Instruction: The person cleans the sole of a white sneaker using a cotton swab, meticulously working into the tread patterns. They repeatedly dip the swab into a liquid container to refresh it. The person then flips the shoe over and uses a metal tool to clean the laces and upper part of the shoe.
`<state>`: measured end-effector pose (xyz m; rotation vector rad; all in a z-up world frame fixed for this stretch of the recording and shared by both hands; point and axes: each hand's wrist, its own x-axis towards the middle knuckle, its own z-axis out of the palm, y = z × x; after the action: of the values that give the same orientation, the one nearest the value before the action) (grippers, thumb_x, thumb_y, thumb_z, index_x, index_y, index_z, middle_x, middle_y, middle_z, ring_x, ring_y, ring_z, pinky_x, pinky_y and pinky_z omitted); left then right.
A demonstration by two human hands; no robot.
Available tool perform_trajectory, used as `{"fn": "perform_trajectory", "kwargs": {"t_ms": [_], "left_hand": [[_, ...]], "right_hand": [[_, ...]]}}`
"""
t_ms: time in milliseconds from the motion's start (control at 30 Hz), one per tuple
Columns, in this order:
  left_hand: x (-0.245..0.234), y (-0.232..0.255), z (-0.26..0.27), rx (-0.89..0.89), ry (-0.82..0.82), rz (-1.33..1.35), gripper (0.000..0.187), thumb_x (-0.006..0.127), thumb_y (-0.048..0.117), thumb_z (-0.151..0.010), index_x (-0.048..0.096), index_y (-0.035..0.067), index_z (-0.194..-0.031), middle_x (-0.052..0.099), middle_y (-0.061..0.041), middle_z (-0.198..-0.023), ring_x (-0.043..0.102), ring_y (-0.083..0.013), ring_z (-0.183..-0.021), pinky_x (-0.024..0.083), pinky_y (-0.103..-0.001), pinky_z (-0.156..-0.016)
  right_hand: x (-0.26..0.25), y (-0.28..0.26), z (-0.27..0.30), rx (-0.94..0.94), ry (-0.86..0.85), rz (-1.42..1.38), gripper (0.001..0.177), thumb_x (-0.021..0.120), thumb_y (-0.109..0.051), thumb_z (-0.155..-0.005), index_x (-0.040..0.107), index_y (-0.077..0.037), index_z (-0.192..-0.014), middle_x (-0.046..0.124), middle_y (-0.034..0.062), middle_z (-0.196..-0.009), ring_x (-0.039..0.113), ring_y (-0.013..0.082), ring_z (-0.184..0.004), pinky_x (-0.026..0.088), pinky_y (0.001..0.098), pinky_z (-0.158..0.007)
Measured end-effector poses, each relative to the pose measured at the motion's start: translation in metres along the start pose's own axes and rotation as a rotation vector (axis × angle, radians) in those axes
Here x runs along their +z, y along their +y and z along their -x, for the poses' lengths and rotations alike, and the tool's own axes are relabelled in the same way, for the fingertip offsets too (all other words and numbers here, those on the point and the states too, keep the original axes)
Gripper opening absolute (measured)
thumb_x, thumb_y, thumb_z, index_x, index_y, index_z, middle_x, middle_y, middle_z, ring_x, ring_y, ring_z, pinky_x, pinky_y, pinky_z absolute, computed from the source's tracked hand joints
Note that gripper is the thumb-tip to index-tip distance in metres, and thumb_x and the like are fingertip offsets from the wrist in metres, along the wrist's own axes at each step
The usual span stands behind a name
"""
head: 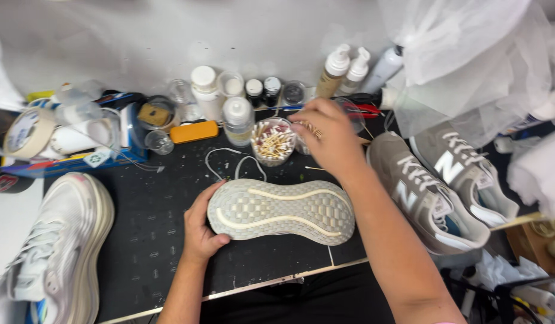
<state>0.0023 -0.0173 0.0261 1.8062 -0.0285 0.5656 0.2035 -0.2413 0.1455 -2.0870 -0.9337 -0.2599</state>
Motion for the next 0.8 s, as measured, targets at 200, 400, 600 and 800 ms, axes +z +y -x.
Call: {"fn": "perform_trajectory", "kwargs": {"t_ms": [200, 400, 600, 800], "left_hand": [[0.005, -0.001, 0.002, 0.02, 0.018, -0.014, 0.117, 0.058, 0.093, -0.075, 0.057, -0.006, -0.137, 0.071, -0.017, -0.125, 0.072, -0.0272, -0.118, 0.056, -0.038, -0.104], [0.005, 0.001, 0.006, 0.127, 0.044, -0.054, 0.113, 0.06, 0.09, -0.075, 0.061, -0.007, -0.132, 0.072, -0.015, -0.111, 0.073, -0.0229, -0.103, 0.057, -0.034, -0.094], [0.004, 0.004, 0.005, 0.162, 0.058, -0.086, 0.111, 0.059, 0.091, -0.078, 0.062, -0.007, -0.131, 0.072, -0.017, -0.113, 0.074, -0.0253, -0.105, 0.057, -0.035, -0.096], [0.002, 0.007, 0.003, 0.145, 0.048, -0.087, 0.109, 0.06, 0.09, -0.077, 0.063, -0.006, -0.13, 0.072, -0.017, -0.113, 0.074, -0.0267, -0.103, 0.057, -0.036, -0.094]], "right_hand": [[-0.061, 0.021, 0.051, 0.381, -0.185, 0.227, 0.011, 0.073, -0.006, -0.085, 0.076, -0.003, -0.094, 0.074, 0.0135, -0.088, 0.073, 0.0289, -0.074, 0.057, 0.0386, -0.07], [-0.033, 0.059, 0.087, 0.518, -0.337, 0.421, 0.011, 0.073, -0.012, -0.082, 0.079, -0.007, -0.09, 0.075, 0.0156, -0.085, 0.072, 0.0341, -0.08, 0.057, 0.0441, -0.077], [-0.014, 0.082, 0.096, 0.511, -0.371, 0.512, 0.009, 0.073, -0.013, -0.082, 0.076, -0.006, -0.087, 0.074, 0.0158, -0.089, 0.072, 0.0348, -0.084, 0.057, 0.0454, -0.078], [-0.014, 0.075, 0.093, 0.522, -0.409, 0.563, 0.021, 0.077, -0.024, -0.08, 0.074, -0.004, -0.086, 0.073, 0.0164, -0.093, 0.071, 0.0355, -0.089, 0.056, 0.0468, -0.081]]}}
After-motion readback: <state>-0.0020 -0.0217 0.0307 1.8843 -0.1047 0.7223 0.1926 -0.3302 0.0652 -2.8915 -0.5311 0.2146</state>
